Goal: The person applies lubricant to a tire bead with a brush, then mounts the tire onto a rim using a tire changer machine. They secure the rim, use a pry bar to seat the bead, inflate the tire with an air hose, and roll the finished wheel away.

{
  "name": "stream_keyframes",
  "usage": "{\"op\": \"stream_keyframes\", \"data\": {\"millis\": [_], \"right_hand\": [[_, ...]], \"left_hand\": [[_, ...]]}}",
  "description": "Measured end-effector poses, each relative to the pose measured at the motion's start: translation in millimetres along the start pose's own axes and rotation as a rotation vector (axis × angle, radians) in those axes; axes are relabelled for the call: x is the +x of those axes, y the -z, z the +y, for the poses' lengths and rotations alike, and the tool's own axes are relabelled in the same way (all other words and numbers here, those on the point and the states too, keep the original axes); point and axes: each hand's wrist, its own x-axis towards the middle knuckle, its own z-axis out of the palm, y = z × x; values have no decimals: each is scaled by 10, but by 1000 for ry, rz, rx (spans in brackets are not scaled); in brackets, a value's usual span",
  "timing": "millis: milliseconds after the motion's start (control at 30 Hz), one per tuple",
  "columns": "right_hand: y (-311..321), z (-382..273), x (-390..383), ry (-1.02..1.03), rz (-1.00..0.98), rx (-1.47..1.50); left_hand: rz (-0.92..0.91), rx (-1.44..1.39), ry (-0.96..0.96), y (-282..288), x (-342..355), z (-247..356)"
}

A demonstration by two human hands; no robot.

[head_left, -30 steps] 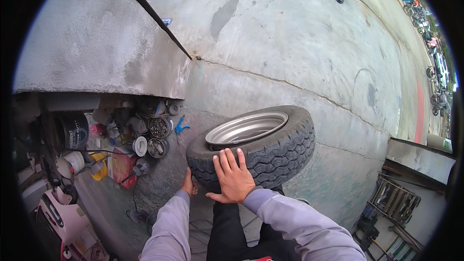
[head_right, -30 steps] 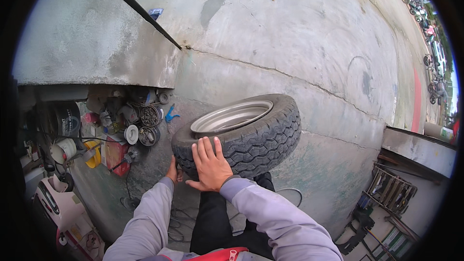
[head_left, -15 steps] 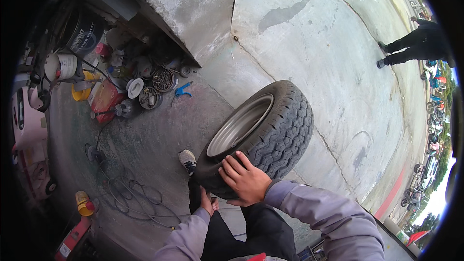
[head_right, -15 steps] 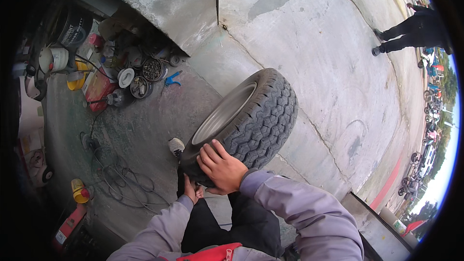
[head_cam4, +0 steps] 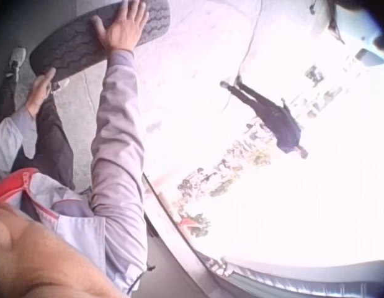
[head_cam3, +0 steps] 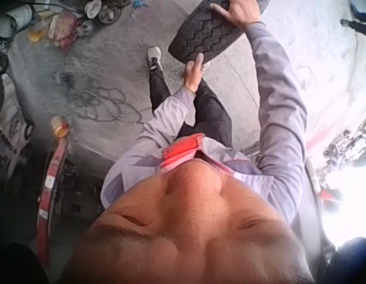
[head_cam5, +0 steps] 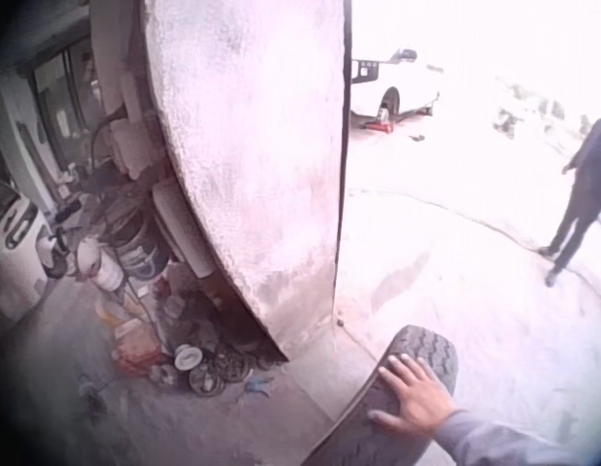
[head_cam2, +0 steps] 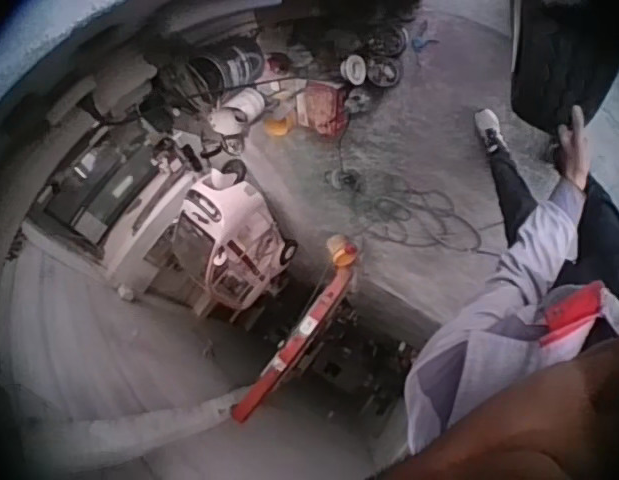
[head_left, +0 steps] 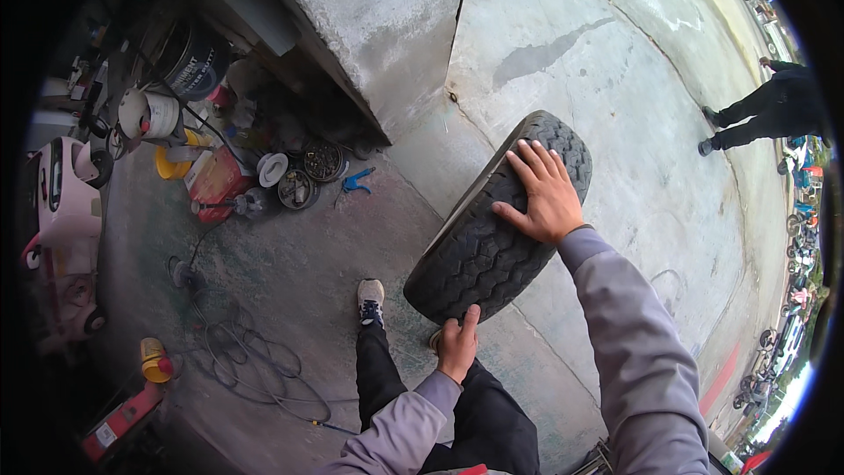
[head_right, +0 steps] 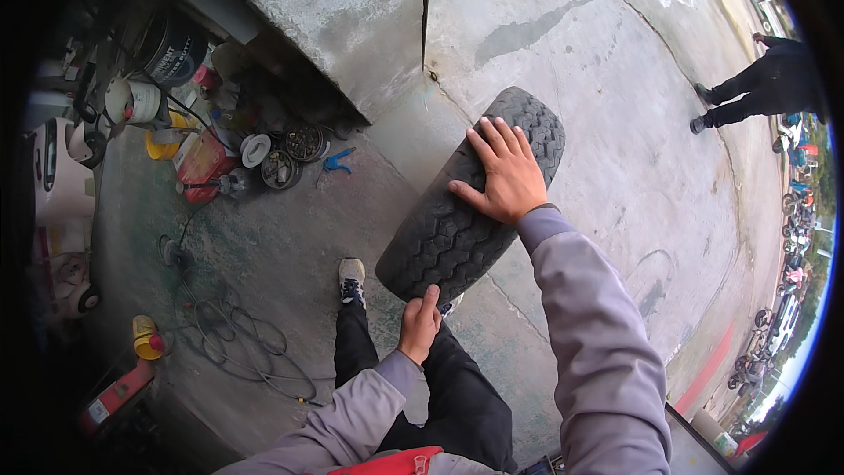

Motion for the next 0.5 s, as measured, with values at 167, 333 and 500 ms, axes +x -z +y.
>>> {"op": "stream_keyframes", "data": {"millis": [167, 333, 500], "right_hand": [[-79, 14, 234, -245, 56, 2], [-78, -493, 300, -229, 174, 301], [-270, -1624, -814, -114, 347, 1132]], "left_hand": [[69, -92, 55, -327, 223, 544], [144, -225, 123, -157, 376, 869], [45, -314, -17, 400, 563, 985]]}}
